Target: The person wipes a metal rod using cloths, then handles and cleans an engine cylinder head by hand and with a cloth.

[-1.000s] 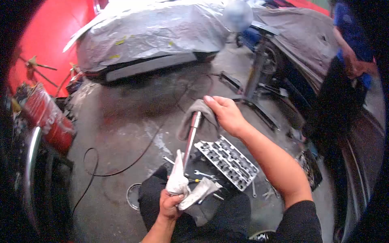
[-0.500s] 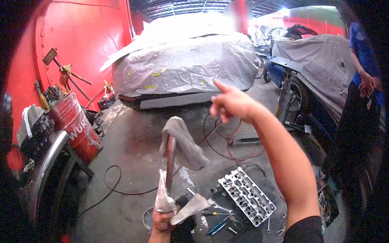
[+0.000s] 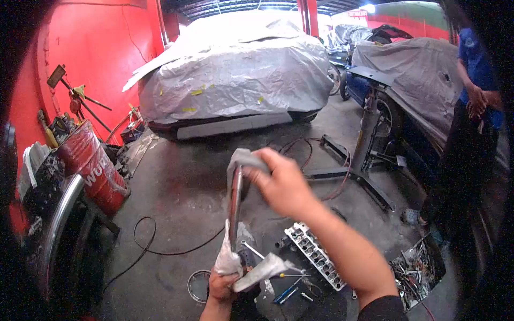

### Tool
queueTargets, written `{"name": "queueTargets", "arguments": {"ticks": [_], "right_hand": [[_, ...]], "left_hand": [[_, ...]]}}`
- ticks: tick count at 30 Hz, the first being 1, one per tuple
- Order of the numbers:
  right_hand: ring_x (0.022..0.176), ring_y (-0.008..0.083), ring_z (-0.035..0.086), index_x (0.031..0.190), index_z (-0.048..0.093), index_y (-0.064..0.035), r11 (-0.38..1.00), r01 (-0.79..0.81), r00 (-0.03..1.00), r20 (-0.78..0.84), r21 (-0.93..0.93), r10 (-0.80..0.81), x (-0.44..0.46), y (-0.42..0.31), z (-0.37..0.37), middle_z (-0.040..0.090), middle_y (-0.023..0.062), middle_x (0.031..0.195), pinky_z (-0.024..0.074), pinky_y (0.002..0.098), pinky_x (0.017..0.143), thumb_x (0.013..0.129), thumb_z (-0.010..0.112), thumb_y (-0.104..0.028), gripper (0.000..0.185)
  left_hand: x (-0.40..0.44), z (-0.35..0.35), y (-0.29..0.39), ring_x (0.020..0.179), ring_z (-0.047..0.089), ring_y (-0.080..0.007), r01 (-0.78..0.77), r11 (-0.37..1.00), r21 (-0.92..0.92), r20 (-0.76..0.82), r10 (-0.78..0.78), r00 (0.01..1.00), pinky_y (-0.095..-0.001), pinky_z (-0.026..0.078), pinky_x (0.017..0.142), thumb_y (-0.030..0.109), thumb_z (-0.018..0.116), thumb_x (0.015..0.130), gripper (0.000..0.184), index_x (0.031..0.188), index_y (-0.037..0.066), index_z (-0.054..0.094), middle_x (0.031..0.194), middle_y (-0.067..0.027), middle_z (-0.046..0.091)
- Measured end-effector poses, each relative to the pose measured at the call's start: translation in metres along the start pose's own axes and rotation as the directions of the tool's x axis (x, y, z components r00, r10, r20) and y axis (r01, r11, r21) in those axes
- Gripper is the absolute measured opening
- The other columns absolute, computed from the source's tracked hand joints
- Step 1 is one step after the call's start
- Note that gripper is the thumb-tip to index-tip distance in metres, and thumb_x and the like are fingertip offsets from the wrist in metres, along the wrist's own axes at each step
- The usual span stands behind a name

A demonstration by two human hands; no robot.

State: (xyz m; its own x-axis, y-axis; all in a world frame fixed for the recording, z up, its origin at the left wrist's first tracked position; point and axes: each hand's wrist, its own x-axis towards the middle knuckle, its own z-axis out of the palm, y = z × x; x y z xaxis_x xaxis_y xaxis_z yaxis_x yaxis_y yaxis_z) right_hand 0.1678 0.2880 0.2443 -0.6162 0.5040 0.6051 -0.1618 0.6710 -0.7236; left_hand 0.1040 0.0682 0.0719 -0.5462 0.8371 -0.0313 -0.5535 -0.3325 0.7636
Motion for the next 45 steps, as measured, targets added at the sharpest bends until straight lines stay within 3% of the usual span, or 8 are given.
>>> {"name": "queueTargets", "arguments": {"ticks": [6,17,29,32,35,38,42,45], "right_hand": [[0.081,0.0416,0.063,0.082,0.067,-0.0054,0.697,-0.007,0.996,0.061,-0.717,0.072,0.056,-0.02,-0.058,0.064,0.0229,0.08,0.0484,0.0504,0.072,0.092,0.049,-0.051,0.05],[0.096,0.0374,0.064,0.099,0.07,-0.0083,0.425,0.11,0.934,0.239,-0.898,0.264,0.112,-0.035,-0.074,0.068,0.0184,0.098,0.05,0.0463,0.085,0.095,0.047,-0.047,0.045],[0.087,0.0383,0.066,0.092,0.071,-0.0068,0.613,0.2,0.86,0.437,-0.764,0.265,0.035,-0.083,-0.045,0.069,0.0194,0.086,0.0521,0.0478,0.079,0.092,0.044,-0.059,0.059],[0.085,0.0377,0.066,0.092,0.07,-0.0044,0.689,0.146,0.923,0.348,-0.71,0.162,0.034,-0.061,-0.045,0.069,0.0191,0.084,0.0522,0.047,0.079,0.091,0.049,-0.056,0.056],[0.079,0.0306,0.065,0.098,0.07,-0.0054,0.698,0.268,0.938,0.015,-0.664,-0.346,0.04,-0.011,-0.032,0.065,0.0146,0.077,0.051,0.0402,0.076,0.09,0.061,-0.045,0.041],[0.088,0.0294,0.066,0.098,0.067,-0.0002,0.933,-0.156,0.944,0.229,-0.323,0.237,0.05,0.002,-0.027,0.067,0.0171,0.089,0.0507,0.0369,0.079,0.089,0.063,-0.039,0.04],[0.095,0.0256,0.063,0.105,0.064,0.0015,0.985,-0.111,0.993,-0.05,-0.133,0.105,0.043,0.02,-0.02,0.067,0.015,0.093,0.0476,0.0337,0.087,0.092,0.059,-0.047,0.05],[0.082,0.0202,0.057,0.098,0.063,0.002,0.938,-0.345,0.935,-0.096,-0.021,0.341,0.033,0.02,-0.035,0.063,0.0097,0.088,0.0466,0.0334,0.077,0.093,0.049,-0.058,0.062]], "left_hand": [[0.016,-0.001,-0.01,0.07,0.064,-0.0221,0.001,0.999,0.048,-0.032,0.0,0.999,-0.0351,0.053,0.063,0.006,0.063,0.065,0.04,0.103,-0.004,0.058,0.084,-0.0094,0.064],[0.016,-0.001,-0.026,0.09,0.064,-0.018,0.037,0.997,0.062,0.097,-0.043,0.994,-0.0322,0.049,0.083,-0.002,0.065,0.074,0.034,0.108,-0.002,0.064,0.102,-0.0067,0.067],[0.023,0.001,-0.035,0.085,0.064,-0.0172,0.113,0.988,-0.105,0.138,-0.098,0.986,-0.0305,0.05,0.079,-0.003,0.067,0.072,0.038,0.109,-0.004,0.063,0.098,-0.006,0.066],[0.017,-0.002,-0.031,0.077,0.065,-0.0181,0.042,0.998,-0.054,0.098,-0.036,0.994,-0.0324,0.053,0.071,-0.003,0.067,0.071,0.036,0.106,-0.003,0.062,0.091,-0.0065,0.066],[0.015,-0.001,-0.026,0.073,0.065,-0.0192,0.072,0.99,-0.122,0.145,-0.054,0.988,-0.034,0.054,0.069,-0.004,0.065,0.071,0.034,0.105,-0.004,0.062,0.089,-0.0072,0.065],[0.016,-0.003,-0.027,0.068,0.064,-0.0202,0.06,0.991,-0.119,0.142,-0.043,0.989,-0.0351,0.055,0.062,-0.003,0.064,0.07,0.034,0.104,-0.005,0.061,0.085,-0.0083,0.064],[0.014,0.01,-0.016,0.066,0.064,-0.0205,0.042,0.99,-0.133,0.093,-0.03,0.995,-0.0352,0.055,0.059,-0.001,0.064,0.07,0.034,0.103,-0.006,0.06,0.084,-0.0085,0.063],[0.013,-0.003,-0.019,0.065,0.064,-0.0204,0.052,0.989,-0.141,0.104,-0.037,0.994,-0.0345,0.054,0.057,-0.001,0.062,0.071,0.032,0.103,-0.005,0.06,0.082,-0.0079,0.062]]}}
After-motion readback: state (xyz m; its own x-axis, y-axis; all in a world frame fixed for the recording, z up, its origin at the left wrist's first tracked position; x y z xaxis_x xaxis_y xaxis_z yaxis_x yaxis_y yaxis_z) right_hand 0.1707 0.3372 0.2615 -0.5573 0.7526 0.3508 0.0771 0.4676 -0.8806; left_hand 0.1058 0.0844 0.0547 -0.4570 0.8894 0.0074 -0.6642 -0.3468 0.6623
